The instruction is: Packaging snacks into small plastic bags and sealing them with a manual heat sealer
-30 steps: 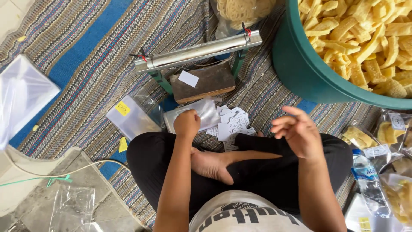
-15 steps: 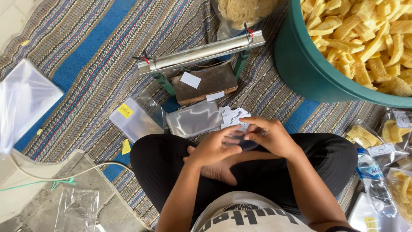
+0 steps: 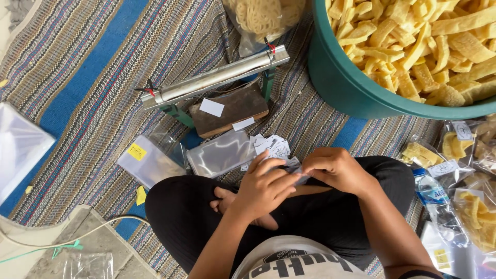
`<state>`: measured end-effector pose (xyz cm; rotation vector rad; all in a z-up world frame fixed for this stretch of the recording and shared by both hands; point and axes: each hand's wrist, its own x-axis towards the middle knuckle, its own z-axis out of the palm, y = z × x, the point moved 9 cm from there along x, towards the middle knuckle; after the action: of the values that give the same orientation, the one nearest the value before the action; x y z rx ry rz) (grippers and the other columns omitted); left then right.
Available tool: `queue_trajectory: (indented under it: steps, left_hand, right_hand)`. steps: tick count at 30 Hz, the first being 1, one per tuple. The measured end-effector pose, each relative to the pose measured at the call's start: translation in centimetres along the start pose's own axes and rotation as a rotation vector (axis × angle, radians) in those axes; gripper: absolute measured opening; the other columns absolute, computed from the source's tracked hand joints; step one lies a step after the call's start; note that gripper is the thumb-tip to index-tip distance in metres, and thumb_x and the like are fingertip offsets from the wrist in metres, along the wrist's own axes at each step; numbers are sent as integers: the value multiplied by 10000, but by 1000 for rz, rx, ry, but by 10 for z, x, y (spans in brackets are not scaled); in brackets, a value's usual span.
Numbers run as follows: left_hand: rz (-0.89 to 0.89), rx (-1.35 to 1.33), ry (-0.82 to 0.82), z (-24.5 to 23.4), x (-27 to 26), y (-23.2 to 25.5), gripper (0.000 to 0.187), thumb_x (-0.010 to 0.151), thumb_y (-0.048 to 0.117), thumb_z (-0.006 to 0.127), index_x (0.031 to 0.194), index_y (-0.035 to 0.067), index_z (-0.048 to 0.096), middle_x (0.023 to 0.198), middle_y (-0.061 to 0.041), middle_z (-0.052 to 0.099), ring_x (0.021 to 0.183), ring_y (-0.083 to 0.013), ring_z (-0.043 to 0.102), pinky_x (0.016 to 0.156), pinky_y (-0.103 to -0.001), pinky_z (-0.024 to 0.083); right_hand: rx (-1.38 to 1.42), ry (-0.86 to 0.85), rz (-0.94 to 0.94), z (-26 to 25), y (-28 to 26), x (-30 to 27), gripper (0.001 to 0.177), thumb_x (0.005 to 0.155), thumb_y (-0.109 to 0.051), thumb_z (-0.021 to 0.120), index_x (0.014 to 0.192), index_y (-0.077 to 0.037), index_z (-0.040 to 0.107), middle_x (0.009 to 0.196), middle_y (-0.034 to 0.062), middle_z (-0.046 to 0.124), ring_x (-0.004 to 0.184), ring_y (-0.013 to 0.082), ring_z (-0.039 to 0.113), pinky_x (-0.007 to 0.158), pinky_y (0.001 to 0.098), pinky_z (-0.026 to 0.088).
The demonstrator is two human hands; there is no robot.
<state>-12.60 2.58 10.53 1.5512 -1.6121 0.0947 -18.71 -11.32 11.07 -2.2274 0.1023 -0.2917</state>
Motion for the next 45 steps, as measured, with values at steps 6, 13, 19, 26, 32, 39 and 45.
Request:
queue_trajectory:
  steps: [6, 13, 19, 26, 32, 39, 45]
  left_hand:
    - [-88, 106, 96, -26, -5, -18, 86, 863, 224, 817, 820, 235, 743, 746, 61, 685, 963, -174, 696, 1100, -433, 464]
    - [-80, -23, 35, -38, -6, -12, 133, 916, -50, 718, 866, 69, 684, 1035, -79, 665, 1033, -303, 726, 879, -435, 600]
    - [-101, -29, 3, -36, -16, -15, 142, 925, -54, 686, 879, 81, 688, 1065, -74, 658, 1048, -293, 720, 857, -428, 578]
    - [-184, -51, 9, -36, -20, -32, 88, 940, -5, 697, 899, 71, 711, 1042, -54, 672, 1009, -249, 732, 801, -384, 579]
    - [-229, -73, 39, -34, -6, -27, 32, 940, 81, 740, 960, 74, 716, 970, -37, 649, 873, -222, 664, 777, -360, 570]
    - [-231, 68, -19, -18, -1, -34, 46, 936, 105, 728, 892, 116, 717, 1072, -85, 603, 947, -303, 649, 712, -418, 568]
    - [-324, 193, -82, -5, 0, -48, 31, 869, 209, 749, 875, 179, 743, 1147, -85, 624, 1100, -377, 671, 736, -456, 573]
  right_hand:
    - [-159, 97, -33, -86, -5, 33, 275, 847, -203, 818, 1073, -58, 758, 963, 177, 768, 836, 429, 737, 731, 506, 582]
    - [-1120, 434, 252, -239, 136, 90, 853, 979, -347, 1026, 1656, -91, 575, 1524, 245, 329, 1236, 493, 366, 707, 657, 611]
    - [-884, 529, 94, -256, 186, 67, 582, 934, -80, 955, 1481, 25, 782, 1337, 269, 404, 1034, 493, 578, 823, 549, 611]
    - [-35, 636, 505, -275, 182, -18, 345, 1176, -77, 634, 1494, -196, 573, 1350, 143, 655, 1089, 130, 699, 771, 234, 680]
    - [67, 527, 512, -288, 200, -45, 352, 1162, -171, 514, 1499, -264, 470, 1540, 107, 566, 1127, 226, 693, 669, 221, 550]
    - [342, 49, 101, -138, 35, 7, 359, 960, 14, 544, 1303, -63, 618, 1213, 153, 708, 828, 149, 750, 759, 246, 688]
    - [-37, -17, 1, -21, -27, 36, 345, 825, -94, 777, 1166, -144, 777, 1189, 231, 661, 1046, 482, 677, 757, 541, 604]
